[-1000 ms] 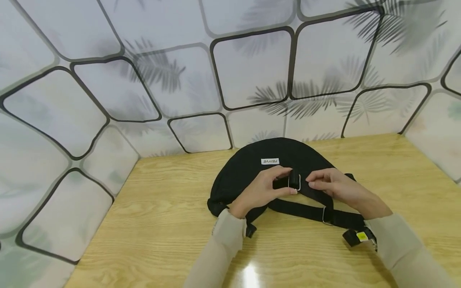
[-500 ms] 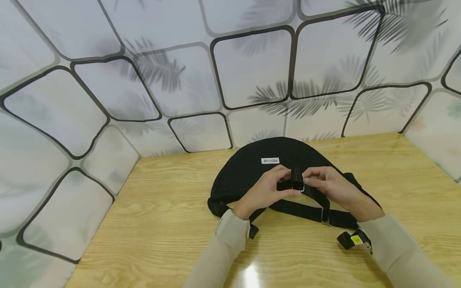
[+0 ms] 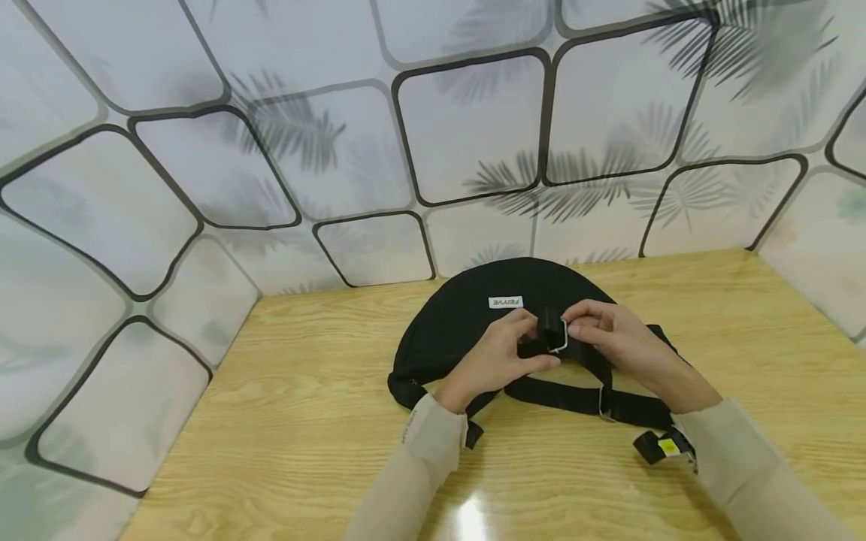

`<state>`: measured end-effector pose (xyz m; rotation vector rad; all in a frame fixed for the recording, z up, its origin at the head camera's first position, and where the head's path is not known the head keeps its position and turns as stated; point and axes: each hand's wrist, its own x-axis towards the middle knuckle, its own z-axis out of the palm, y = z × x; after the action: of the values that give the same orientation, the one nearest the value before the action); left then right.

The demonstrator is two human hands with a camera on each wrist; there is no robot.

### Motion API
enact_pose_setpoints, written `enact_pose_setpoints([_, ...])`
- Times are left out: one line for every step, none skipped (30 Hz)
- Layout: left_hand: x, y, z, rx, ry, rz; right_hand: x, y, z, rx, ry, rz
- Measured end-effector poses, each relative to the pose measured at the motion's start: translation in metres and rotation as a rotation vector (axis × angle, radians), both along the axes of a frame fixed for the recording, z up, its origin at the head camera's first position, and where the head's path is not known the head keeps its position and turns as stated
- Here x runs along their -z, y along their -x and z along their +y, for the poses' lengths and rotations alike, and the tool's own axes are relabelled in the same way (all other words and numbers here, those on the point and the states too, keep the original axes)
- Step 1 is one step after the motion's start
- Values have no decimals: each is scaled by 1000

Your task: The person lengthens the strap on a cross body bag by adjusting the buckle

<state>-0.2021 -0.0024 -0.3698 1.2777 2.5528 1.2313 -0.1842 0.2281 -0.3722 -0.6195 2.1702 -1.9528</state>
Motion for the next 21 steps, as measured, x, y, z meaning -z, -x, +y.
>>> enact_pose_setpoints([-1,0,0,-6,7,5,-2,-1,0,-8,-20,18])
enact_pose_setpoints([-1,0,-1,-9,14,11,-3,-2,0,-12,-55,45])
enact_pose_setpoints([-2,0,-1,-9,22,18,-5,-3,-1,-15,-99,78])
enact_pose_setpoints([-3,0,-2,-9,32,22,-7,-4,-2,-12,-158,119])
enact_pose_setpoints([-3,0,-2,-5,41,29,-9,-5,-4,-4,-222,165])
enact_pose_setpoints([-3,0,-2,-1,52,35,-10,-6,-6,14,-283,210])
enact_pose_setpoints([-4,0,-3,0,64,41,-11,-7,-9,34,-337,253])
enact_pose_setpoints([-5,0,-3,2,73,45,-12,-8,-10,60,-388,291])
enact_pose_setpoints([-5,0,-4,2,81,48,-12,-9,-12,84,-427,325])
enact_pose_setpoints([-6,0,-4,-1,91,50,-12,-10,-13,103,-453,352])
enact_pose_setpoints([-6,0,-5,-1,98,54,-12,-11,-13,123,-469,369])
enact_pose_setpoints([-7,0,-5,-3,107,56,-12,-11,-13,136,-475,379])
enact_pose_setpoints([-7,0,-6,-3,113,58,-12,-11,-13,143,-477,389])
enact_pose_setpoints([-8,0,-6,-4,117,60,-12,-11,-12,143,-472,397])
enact_pose_setpoints([-8,-1,-6,-6,121,62,-12,-11,-11,138,-466,403])
enact_pose_setpoints([-9,0,-7,-5,122,64,-12,-11,-10,133,-459,414])
enact_pose_setpoints([-9,0,-7,-1,117,61,-12,-10,-9,126,-447,422])
enact_pose_setpoints([-10,0,-7,3,113,57,-12,-9,-8,120,-440,432])
enact_pose_setpoints([-10,0,-7,6,106,49,-13,-9,-7,118,-439,442])
enact_pose_setpoints([-10,0,-7,7,99,40,-13,-9,-6,116,-440,449])
enact_pose_setpoints([-11,0,-7,10,94,28,-14,-9,-6,115,-441,455])
